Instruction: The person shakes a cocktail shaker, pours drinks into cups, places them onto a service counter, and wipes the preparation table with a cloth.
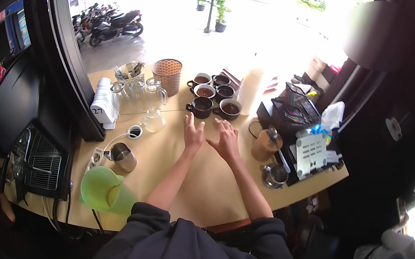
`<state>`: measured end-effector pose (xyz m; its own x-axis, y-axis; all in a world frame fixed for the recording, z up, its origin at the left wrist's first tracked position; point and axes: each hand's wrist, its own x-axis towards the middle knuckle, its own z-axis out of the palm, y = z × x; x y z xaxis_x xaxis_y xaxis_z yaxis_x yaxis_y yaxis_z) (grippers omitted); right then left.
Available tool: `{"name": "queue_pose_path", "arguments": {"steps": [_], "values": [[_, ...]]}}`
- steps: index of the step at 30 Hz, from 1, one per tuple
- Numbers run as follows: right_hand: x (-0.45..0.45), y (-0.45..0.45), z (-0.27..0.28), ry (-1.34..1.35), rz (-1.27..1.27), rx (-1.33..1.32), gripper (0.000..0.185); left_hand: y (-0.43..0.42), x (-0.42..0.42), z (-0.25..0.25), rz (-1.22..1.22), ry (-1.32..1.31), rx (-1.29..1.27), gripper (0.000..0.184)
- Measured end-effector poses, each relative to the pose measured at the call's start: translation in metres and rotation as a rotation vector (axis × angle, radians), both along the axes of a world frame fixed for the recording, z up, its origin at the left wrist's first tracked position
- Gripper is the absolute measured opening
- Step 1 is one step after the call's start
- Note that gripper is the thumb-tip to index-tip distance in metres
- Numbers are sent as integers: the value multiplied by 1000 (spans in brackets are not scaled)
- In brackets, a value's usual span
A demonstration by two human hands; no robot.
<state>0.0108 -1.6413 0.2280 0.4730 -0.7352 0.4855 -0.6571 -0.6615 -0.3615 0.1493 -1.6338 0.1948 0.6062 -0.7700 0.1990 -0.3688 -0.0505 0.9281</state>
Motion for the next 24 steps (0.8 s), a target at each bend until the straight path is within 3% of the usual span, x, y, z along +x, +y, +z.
{"name": "queue_pose_path", "arguments": {"steps": [8,17,21,24], "values": [[-53,125,-21,-43,-209,122,58,102,-63,2,-347,-76,2,66],[-92,339,-57,-324,-606,54,43,272,-122,-12,-883,-268,-306,38],[-98,441,-116,-290,-871,119,43,353,-143,-49,-1245,-240,-307,27],[-94,522,-154,-221,-1083,258,39,405,-151,-107,-1487,-306,-208,25]]}}
